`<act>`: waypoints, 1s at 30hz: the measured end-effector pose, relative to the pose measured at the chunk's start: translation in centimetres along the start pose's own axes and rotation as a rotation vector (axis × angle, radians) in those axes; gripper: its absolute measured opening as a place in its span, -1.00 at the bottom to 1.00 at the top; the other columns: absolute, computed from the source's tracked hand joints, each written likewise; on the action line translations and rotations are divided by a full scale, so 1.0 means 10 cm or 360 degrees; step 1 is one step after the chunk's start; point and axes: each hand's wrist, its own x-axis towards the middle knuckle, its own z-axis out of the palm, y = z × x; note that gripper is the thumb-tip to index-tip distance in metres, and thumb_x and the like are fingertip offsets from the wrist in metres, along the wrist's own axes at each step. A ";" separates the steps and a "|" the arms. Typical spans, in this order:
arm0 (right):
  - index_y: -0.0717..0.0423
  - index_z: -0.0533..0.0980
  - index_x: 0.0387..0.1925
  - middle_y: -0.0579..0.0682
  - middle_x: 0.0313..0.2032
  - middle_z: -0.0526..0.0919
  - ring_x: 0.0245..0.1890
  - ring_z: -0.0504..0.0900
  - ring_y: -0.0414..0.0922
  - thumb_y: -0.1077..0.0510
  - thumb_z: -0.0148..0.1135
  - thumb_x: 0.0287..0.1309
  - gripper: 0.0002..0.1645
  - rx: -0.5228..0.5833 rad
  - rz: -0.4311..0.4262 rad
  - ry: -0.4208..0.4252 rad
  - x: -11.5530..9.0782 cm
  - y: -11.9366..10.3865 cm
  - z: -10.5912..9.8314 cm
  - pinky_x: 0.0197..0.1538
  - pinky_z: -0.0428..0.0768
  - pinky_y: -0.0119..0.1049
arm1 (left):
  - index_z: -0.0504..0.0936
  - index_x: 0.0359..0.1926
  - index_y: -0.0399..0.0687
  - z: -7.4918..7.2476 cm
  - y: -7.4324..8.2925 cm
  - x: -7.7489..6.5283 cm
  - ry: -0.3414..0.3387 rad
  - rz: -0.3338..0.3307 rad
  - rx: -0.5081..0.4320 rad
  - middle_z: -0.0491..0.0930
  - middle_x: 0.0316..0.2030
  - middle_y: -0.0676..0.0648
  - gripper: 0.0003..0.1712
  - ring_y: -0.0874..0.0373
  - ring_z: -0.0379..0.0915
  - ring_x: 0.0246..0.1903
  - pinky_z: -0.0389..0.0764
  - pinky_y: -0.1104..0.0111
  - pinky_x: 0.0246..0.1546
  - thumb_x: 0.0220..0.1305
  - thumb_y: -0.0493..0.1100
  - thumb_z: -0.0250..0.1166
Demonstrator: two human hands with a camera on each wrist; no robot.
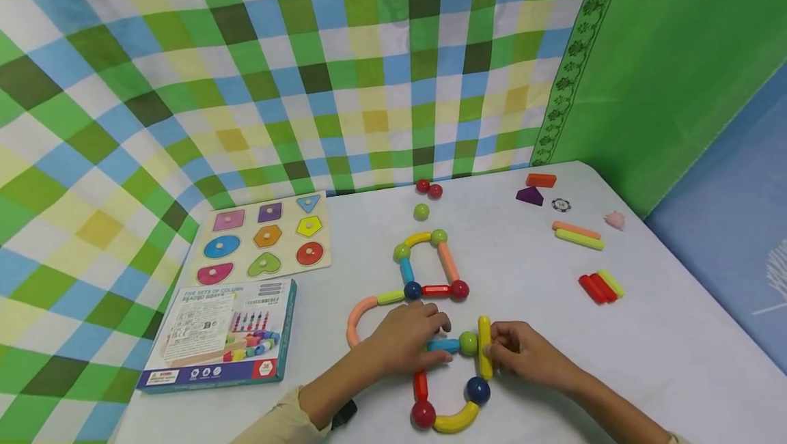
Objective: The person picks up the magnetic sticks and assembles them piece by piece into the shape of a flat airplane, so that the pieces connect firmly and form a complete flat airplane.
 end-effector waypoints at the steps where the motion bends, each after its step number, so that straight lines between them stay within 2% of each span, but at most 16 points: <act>1: 0.22 0.46 -0.28 0.06 -0.47 0.62 -0.56 0.50 -0.08 0.06 0.14 0.29 -0.75 -0.0004 0.0007 0.0002 0.00 0.00 0.00 -0.48 0.51 -0.36 | 0.56 -0.05 0.25 -0.02 0.03 -0.03 0.0036 0.0028 0.0036 0.42 -0.33 0.24 -0.56 0.36 0.28 -0.33 0.38 0.52 -0.31 0.14 0.31 0.25; 4: 0.20 0.46 -0.27 0.05 -0.48 0.61 -0.56 0.50 -0.12 0.05 0.13 0.30 -0.74 -0.0016 0.0010 0.0001 -0.01 0.00 0.00 -0.48 0.52 -0.36 | 0.57 -0.10 0.29 -0.06 0.13 -0.09 0.0117 0.0153 0.0098 0.43 -0.32 0.26 -0.62 0.37 0.28 -0.32 0.37 0.55 -0.31 0.15 0.30 0.25; 7: 0.20 0.45 -0.27 0.04 -0.48 0.61 -0.57 0.49 -0.15 0.05 0.12 0.30 -0.75 -0.0029 -0.0020 -0.0005 -0.02 0.01 0.00 -0.49 0.52 -0.35 | 0.59 -0.14 0.29 -0.04 0.19 -0.12 0.0142 0.0232 0.0138 0.43 -0.33 0.26 -0.70 0.39 0.28 -0.35 0.37 0.58 -0.31 0.16 0.24 0.28; 9: 0.20 0.45 -0.27 0.04 -0.49 0.61 -0.58 0.49 -0.16 0.06 0.12 0.31 -0.76 -0.0034 -0.0035 -0.0008 -0.02 0.01 0.00 -0.50 0.51 -0.36 | 0.59 -0.13 0.29 0.01 0.20 -0.10 0.0159 0.0201 0.0152 0.44 -0.30 0.25 -0.71 0.38 0.29 -0.34 0.39 0.58 -0.29 0.17 0.21 0.29; 12: 0.22 0.45 -0.27 0.05 -0.48 0.61 -0.57 0.50 -0.14 0.09 0.12 0.30 -0.77 -0.0018 -0.0055 -0.0018 -0.02 0.01 0.00 -0.50 0.52 -0.36 | 0.57 -0.07 0.28 0.09 0.15 -0.06 0.0191 0.0066 0.0160 0.43 -0.26 0.22 -0.65 0.35 0.29 -0.32 0.41 0.55 -0.29 0.15 0.20 0.32; 14: 0.23 0.46 -0.27 0.05 -0.48 0.61 -0.57 0.50 -0.12 0.10 0.13 0.30 -0.77 -0.0007 -0.0053 -0.0024 -0.01 0.01 0.01 -0.50 0.51 -0.36 | 0.58 -0.06 0.27 0.12 0.11 -0.03 0.0180 -0.0023 0.0145 0.43 -0.28 0.22 -0.63 0.35 0.29 -0.34 0.40 0.54 -0.31 0.14 0.20 0.33; 16: 0.23 0.46 -0.27 0.06 -0.48 0.61 -0.56 0.51 -0.11 0.10 0.13 0.29 -0.78 0.0005 -0.0045 -0.0030 -0.01 0.01 0.00 -0.49 0.52 -0.36 | 0.61 -0.08 0.25 0.13 0.08 -0.01 0.0141 -0.0068 0.0123 0.44 -0.34 0.23 -0.63 0.35 0.28 -0.39 0.37 0.54 -0.37 0.13 0.22 0.33; 20: 0.22 0.45 -0.30 0.07 -0.52 0.57 -0.59 0.49 -0.10 0.11 0.12 0.30 -0.79 -0.0012 -0.0034 -0.0010 -0.01 0.01 -0.03 -0.51 0.51 -0.33 | 0.64 -0.17 0.19 0.11 0.06 0.02 0.0075 -0.0084 0.0074 0.41 -0.48 0.25 -0.68 0.36 0.26 -0.48 0.31 0.53 -0.47 0.16 0.20 0.30; 24: 0.21 0.43 -0.37 0.02 -0.61 0.49 -0.67 0.43 -0.16 0.18 0.07 0.27 -0.85 -0.0071 -0.0029 0.0003 -0.02 0.03 -0.08 -0.57 0.47 -0.35 | 0.63 -0.17 0.15 0.11 0.06 0.02 0.0094 -0.0096 0.0036 0.39 -0.50 0.25 -0.69 0.37 0.27 -0.48 0.32 0.55 -0.45 0.19 0.18 0.28; 30: 0.13 0.48 -0.38 -0.09 -0.60 0.51 -0.63 0.46 -0.22 0.19 0.09 0.20 -0.91 -0.0176 -0.0008 -0.0176 -0.01 0.02 -0.12 -0.53 0.48 -0.38 | 0.61 -0.13 0.13 0.11 0.04 0.02 0.0105 -0.0148 -0.0028 0.38 -0.51 0.25 -0.69 0.37 0.28 -0.48 0.35 0.57 -0.42 0.20 0.15 0.29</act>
